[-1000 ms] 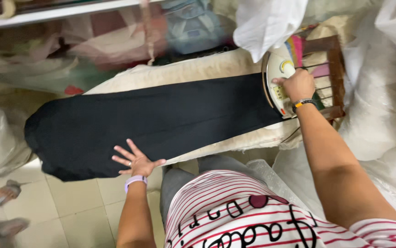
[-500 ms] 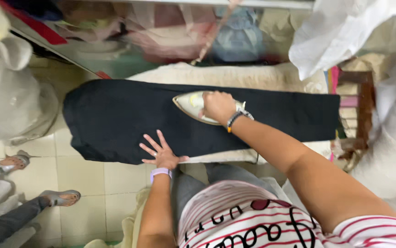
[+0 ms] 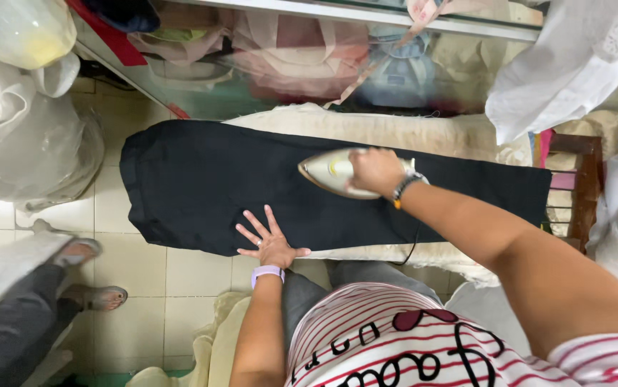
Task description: The person irons a black pair of pants on an ironing board using a steam iron. They smooth the fabric with their hands, move the iron back and forth to remove wrinkles, and then fold the pants before placing them on a nearby shelf.
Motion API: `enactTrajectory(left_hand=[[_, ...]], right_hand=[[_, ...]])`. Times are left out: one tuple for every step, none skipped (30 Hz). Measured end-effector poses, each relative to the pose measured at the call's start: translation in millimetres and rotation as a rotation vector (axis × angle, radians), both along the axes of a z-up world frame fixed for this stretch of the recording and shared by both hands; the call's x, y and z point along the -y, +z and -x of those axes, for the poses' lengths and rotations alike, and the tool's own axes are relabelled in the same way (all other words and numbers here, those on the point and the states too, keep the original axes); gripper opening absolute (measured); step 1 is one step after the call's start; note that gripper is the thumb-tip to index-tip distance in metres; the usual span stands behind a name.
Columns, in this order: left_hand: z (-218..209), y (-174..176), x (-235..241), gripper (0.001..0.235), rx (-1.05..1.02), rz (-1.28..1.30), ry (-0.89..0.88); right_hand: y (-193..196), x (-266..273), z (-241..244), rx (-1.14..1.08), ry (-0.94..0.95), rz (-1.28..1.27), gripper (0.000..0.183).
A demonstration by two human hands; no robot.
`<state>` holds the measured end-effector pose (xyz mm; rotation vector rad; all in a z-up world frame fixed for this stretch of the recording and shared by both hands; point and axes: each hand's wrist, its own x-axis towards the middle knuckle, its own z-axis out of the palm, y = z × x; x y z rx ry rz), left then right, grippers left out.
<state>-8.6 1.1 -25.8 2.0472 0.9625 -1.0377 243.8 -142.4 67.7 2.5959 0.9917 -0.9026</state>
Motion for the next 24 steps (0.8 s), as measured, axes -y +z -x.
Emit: enactTrajectory(left_hand=[[-1, -2, 0, 0.162, -0.001, 0.002, 0.002], [-2, -4, 0, 0.163, 0.003, -0.01, -0.003], [1, -6, 1, 0.163, 0.004, -0.021, -0.006], [3, -7, 3, 0.163, 0.0, -0.019, -0.003], [3, -8, 3, 0.164, 0.004, -0.022, -0.004], [2, -8, 3, 0.166, 0.008, -0.026, -0.005], [2, -8, 4, 0.166, 0.013, -0.025, -0.005], [1, -8, 5, 0.166, 0.016, -0.019, -0.004], [2, -8, 3, 0.165, 0.014, -0.016, -0.003], [1, -5, 1, 0.165, 0.014, -0.018, -0.004], [0, -3, 2, 0.164, 0.007, -0.018, -0.006], [-1, 0, 3, 0.163, 0.0, -0.019, -0.008], [-1, -1, 2, 0.163, 0.001, -0.017, -0.008], [-1, -2, 3, 0.163, 0.004, -0.02, -0.009], [0, -2, 2, 0.162, 0.008, -0.024, -0.011], [0, -4, 1, 0.162, 0.009, -0.024, -0.014], [1, -5, 2, 0.163, 0.014, -0.03, -0.014], [2, -7, 3, 0.163, 0.019, -0.036, -0.014], [5, -5, 3, 0.163, 0.012, -0.034, -0.021], [7, -2, 3, 0.163, 0.011, -0.03, -0.021], [0, 0, 0, 0.162, 0.025, -0.033, -0.013], [-1, 0, 1, 0.162, 0.032, -0.036, -0.013], [-1, 0, 3, 0.162, 0.011, -0.042, -0.021], [-1, -1, 4, 0.162, -0.01, -0.047, -0.03]], right_hand=[[-4, -14, -16, -0.001, 0.002, 0.002, 0.059], [-8, -27, -31, 0.049, -0.066, -0.057, 0.055], [-13, -40, -44, 0.096, -0.132, -0.116, 0.051], [-15, -43, -47, 0.092, -0.13, -0.114, 0.051], [-16, -46, -53, 0.088, -0.166, -0.12, 0.054], [-16, -49, -59, 0.084, -0.202, -0.125, 0.057], [-9, -38, -47, 0.089, -0.202, -0.126, 0.057], [-2, -27, -35, 0.04, -0.176, -0.1, 0.054], [3, -19, -21, -0.014, -0.149, -0.076, 0.051], [11, -11, -12, -0.014, -0.149, -0.079, 0.051], [20, -1, -3, -0.014, -0.166, -0.042, 0.053], [29, 9, 5, -0.013, -0.183, -0.005, 0.055], [23, 6, -1, -0.012, -0.184, -0.004, 0.055], [18, 4, -7, 0.024, -0.185, -0.038, 0.053], [12, 2, -12, 0.059, -0.187, -0.072, 0.051], [8, -7, -25, 0.061, -0.19, -0.072, 0.051], [3, -15, -37, 0.089, -0.243, -0.092, 0.052], [-2, -23, -49, 0.118, -0.297, -0.112, 0.053], [8, -22, -41, 0.112, -0.303, -0.108, 0.053], [18, -22, -34, 0.079, -0.294, -0.106, 0.05], [30, -27, -35, 0.059, -0.277, -0.112, 0.046], [29, -10, -24, 0.066, -0.277, -0.116, 0.046], [26, 4, -14, 0.038, -0.249, -0.075, 0.05], [22, 19, -4, 0.011, -0.221, -0.033, 0.053]])
